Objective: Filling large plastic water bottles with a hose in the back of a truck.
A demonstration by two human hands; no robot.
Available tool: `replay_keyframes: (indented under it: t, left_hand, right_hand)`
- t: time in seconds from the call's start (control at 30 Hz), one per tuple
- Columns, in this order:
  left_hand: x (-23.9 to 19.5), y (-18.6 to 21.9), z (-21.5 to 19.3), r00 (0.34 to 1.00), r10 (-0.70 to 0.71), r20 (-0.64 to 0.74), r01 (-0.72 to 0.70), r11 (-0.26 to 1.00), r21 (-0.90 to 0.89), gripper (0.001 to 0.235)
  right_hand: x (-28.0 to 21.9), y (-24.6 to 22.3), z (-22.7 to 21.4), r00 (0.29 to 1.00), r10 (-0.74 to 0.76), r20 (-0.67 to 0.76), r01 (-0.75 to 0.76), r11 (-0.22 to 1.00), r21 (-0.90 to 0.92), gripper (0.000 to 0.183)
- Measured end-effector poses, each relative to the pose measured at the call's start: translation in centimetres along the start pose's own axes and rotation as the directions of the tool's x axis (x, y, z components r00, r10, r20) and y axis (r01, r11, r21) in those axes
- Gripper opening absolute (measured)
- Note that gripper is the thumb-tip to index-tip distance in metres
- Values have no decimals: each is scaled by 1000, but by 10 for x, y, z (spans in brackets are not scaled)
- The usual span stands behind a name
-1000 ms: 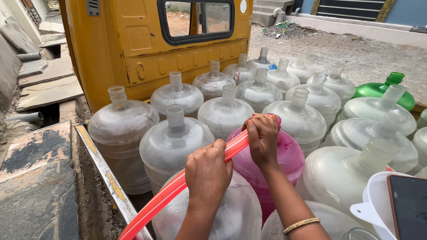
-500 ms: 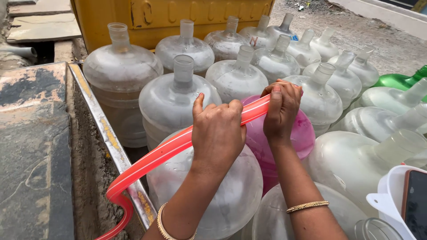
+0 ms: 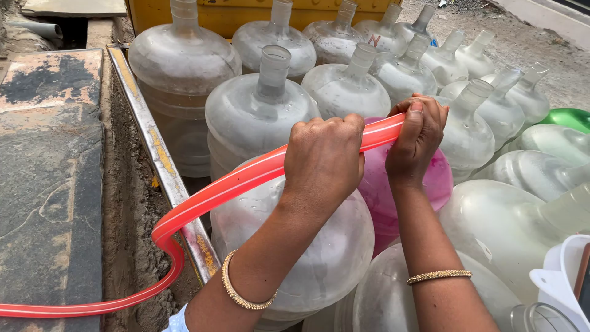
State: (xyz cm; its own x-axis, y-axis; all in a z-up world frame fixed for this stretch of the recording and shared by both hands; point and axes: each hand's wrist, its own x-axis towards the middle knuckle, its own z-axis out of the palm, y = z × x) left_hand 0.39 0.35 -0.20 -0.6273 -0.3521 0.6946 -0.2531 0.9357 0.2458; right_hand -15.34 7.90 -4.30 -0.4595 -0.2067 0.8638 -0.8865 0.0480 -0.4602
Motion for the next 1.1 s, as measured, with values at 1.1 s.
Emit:
replay_keyframes:
  t: [1.1]
  left_hand:
    - [-5, 3, -4, 999, 4, 50, -4, 1000, 3, 17]
  right_hand:
    - [0, -9, -9, 999, -28, 45, 31, 997, -67, 36]
